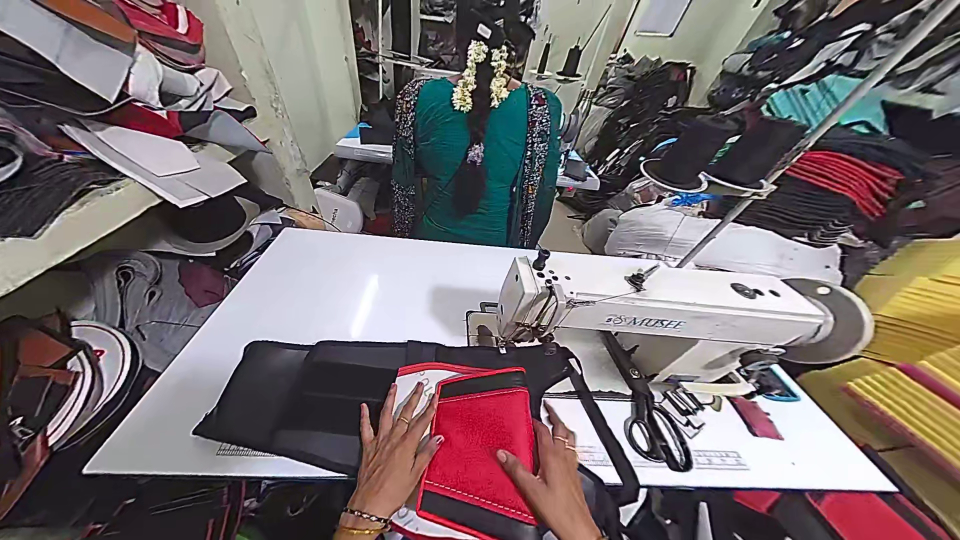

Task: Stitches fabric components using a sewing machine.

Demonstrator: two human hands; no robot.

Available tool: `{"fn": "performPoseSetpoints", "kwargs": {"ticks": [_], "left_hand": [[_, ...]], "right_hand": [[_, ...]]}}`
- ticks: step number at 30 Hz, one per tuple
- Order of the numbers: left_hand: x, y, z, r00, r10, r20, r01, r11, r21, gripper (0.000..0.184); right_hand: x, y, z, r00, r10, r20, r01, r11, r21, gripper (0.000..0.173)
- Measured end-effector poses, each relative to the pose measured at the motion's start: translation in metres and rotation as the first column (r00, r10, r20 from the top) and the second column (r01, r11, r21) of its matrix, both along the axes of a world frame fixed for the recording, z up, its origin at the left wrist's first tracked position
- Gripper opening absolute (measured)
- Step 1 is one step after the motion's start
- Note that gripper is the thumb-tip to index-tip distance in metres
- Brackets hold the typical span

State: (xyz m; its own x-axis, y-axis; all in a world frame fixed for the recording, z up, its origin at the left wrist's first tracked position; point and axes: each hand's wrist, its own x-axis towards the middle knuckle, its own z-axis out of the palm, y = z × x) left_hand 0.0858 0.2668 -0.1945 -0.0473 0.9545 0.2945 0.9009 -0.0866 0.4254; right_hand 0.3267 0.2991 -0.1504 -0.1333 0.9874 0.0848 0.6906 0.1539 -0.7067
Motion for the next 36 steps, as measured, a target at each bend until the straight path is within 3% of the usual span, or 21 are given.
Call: {"fn": "performPoseSetpoints", "kwargs": {"ticks": [3,5,7,12,15,18,21,25,36], "left_hand": [[0.000,0.001,-0.004,1.000,0.011,0.001,-0.011,0.999,0.035,0.057],[0.000,0.002,-0.002,1.000,0.013,0.026,-0.014,1.000,0.020,0.064],[-0.003,0.001,-0.001,0.999,0.035,0.037,-0.035,0.999,0.010,0.075],[-0.002,0.002,0.008,0.992,0.084,0.090,-0.080,0.996,-0.045,0.081],[0.016,0.020,0.025,0.997,-0.032,0.077,0.030,0.999,0.023,0.070],[0.038,0.058,0.034,0.961,-0.267,0.068,0.268,0.963,0.004,0.059],[0.053,0.102,0.028,0.921,-0.387,0.050,0.390,0.910,-0.139,0.061],[0.067,0.124,0.027,0.922,-0.387,-0.029,0.353,0.867,-0.351,0.065],[0.074,0.117,0.024,0.938,-0.341,0.053,0.340,0.887,-0.311,0.066]], "right_hand": [[-0.013,-0.003,0.003,0.889,-0.029,-0.457,-0.093,0.966,-0.242,0.094],[-0.007,0.007,-0.003,0.757,-0.089,-0.647,-0.155,0.938,-0.310,0.092],[0.012,0.016,-0.007,0.669,-0.124,-0.733,-0.173,0.933,-0.316,0.085],[0.098,0.039,0.007,0.719,-0.236,-0.654,0.062,0.959,-0.278,0.072],[0.133,0.053,0.010,0.742,-0.263,-0.617,0.110,0.955,-0.275,0.071],[0.138,0.062,0.012,0.743,-0.243,-0.623,0.073,0.956,-0.286,0.072],[0.140,0.067,0.014,0.742,-0.227,-0.631,0.043,0.955,-0.293,0.070],[0.141,0.073,0.015,0.749,-0.224,-0.623,0.039,0.954,-0.297,0.073],[0.150,0.093,0.019,0.824,-0.123,-0.552,-0.039,0.961,-0.273,0.074]]}}
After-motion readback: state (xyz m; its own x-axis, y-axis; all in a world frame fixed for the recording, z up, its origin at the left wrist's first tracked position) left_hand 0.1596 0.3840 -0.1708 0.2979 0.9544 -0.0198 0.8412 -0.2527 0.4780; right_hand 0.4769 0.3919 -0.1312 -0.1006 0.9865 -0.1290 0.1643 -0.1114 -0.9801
